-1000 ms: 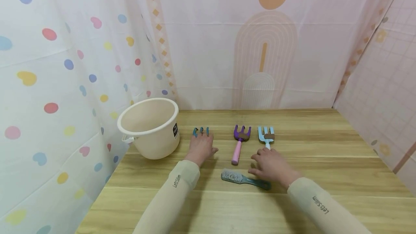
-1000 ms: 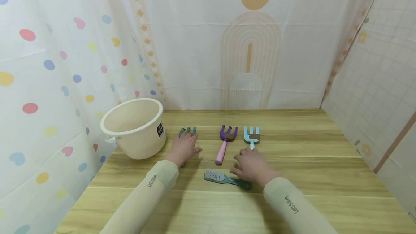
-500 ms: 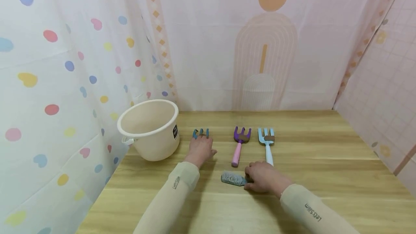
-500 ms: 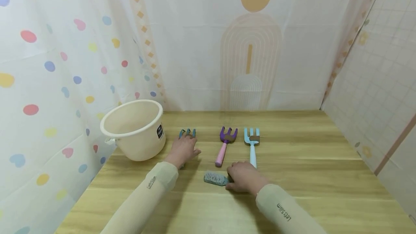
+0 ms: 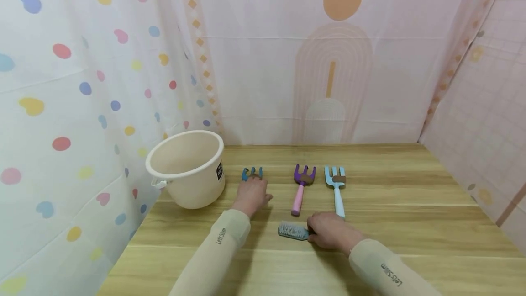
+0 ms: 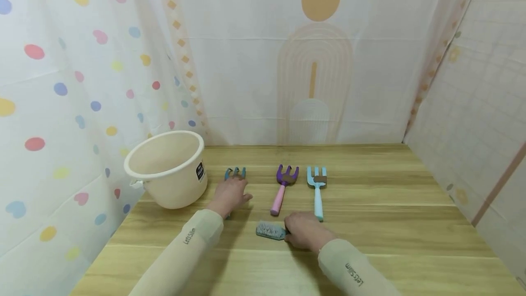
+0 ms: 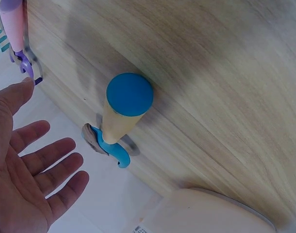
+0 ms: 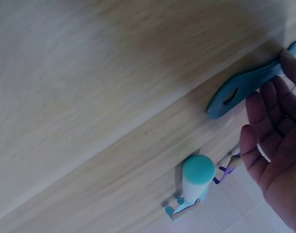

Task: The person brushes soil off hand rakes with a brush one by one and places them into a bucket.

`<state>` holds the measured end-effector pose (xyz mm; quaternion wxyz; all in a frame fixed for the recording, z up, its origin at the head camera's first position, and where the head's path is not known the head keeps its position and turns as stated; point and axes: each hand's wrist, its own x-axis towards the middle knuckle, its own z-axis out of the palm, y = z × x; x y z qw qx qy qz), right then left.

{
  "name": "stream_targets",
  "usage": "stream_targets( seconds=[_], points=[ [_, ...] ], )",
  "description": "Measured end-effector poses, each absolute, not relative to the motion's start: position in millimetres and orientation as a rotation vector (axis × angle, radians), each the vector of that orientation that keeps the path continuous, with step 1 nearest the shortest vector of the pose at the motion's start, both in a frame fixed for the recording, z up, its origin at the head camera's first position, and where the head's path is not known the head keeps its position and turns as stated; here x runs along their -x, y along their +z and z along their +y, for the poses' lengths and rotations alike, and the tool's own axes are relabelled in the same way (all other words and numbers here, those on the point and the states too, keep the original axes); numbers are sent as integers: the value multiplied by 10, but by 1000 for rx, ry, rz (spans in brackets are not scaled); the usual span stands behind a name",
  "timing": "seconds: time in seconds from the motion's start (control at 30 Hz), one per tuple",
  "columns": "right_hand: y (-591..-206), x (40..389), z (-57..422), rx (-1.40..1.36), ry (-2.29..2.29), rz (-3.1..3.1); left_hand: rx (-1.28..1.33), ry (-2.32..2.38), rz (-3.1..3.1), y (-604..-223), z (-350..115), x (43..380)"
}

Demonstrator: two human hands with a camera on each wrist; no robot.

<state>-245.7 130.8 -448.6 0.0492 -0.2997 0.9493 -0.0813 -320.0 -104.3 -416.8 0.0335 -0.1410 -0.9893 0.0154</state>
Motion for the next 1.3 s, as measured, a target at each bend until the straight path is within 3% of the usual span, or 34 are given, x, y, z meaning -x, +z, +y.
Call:
stream_targets(
  seconds=[0.53, 1.07, 1.3],
  points=[
    [-4428, 2434, 1224, 667, -387, 2827, 376, 52, -2998, -4221, -1170, 3257],
    [-4521, 2454, 1317, 1126, -365, 2945, 372, 72, -3029, -4194, -1216, 3314],
    [-4525, 2457, 1355, 1108, -408, 2997, 361, 70, -3037, -4198, -1208, 3327]
  ],
)
